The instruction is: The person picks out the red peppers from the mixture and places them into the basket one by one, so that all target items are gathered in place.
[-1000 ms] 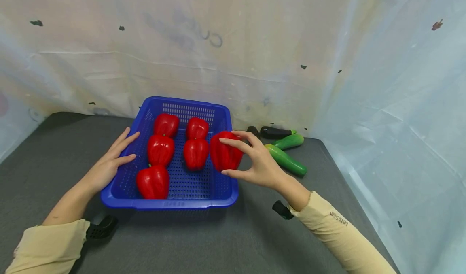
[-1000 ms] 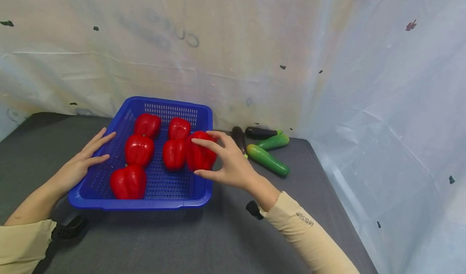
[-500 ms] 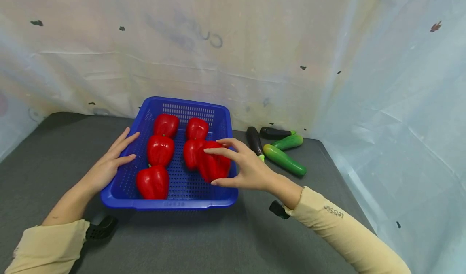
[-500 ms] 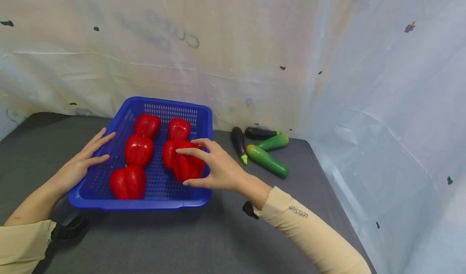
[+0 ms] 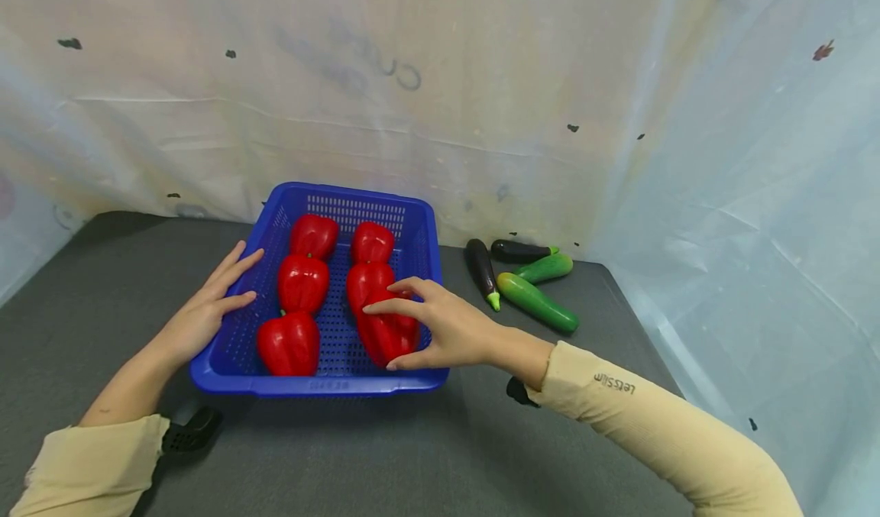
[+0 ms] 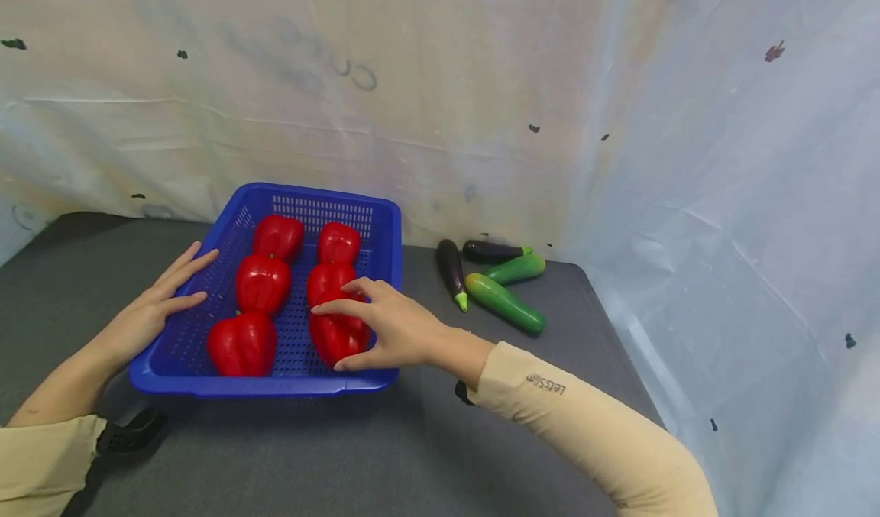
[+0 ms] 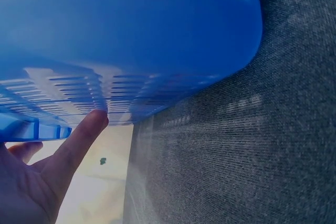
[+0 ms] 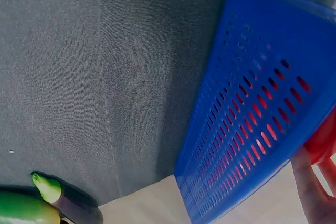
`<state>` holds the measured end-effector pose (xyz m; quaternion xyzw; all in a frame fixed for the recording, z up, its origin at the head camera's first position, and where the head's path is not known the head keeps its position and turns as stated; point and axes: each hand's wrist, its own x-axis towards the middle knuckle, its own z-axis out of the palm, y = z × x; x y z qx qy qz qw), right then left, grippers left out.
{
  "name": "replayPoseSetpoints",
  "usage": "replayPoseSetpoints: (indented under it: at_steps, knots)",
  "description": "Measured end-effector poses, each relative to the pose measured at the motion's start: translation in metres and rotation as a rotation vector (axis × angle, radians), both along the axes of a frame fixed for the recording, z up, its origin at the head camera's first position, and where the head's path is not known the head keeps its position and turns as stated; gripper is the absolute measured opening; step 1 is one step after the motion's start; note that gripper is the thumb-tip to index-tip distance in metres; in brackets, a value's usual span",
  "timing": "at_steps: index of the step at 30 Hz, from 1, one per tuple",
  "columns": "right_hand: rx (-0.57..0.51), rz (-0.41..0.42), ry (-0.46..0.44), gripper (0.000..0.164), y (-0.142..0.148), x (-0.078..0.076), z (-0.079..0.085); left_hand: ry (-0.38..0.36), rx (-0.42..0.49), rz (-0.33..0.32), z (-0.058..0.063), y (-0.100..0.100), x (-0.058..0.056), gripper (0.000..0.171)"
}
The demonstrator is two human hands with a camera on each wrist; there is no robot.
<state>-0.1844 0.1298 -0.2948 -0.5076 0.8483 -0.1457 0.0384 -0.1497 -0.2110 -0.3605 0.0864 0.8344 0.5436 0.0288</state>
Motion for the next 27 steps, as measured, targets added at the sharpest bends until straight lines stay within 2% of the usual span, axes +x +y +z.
replayPoseSetpoints:
  at_steps: [14,22,27]
  knots:
    - [0.202,0.011,-0.114,0.064,-0.012,0.000,0.011,0.006,0.015,0.000,0.001,0.003,0.000,0.058]
    - [0.318,0.010,-0.147,0.062,-0.021,-0.004,0.008,0.006,0.006,0.001,0.002,0.004,0.001,0.058]
    - [0.349,0.012,-0.163,0.063,-0.025,-0.005,0.004,0.001,0.002,-0.001,0.002,0.005,0.000,0.058]
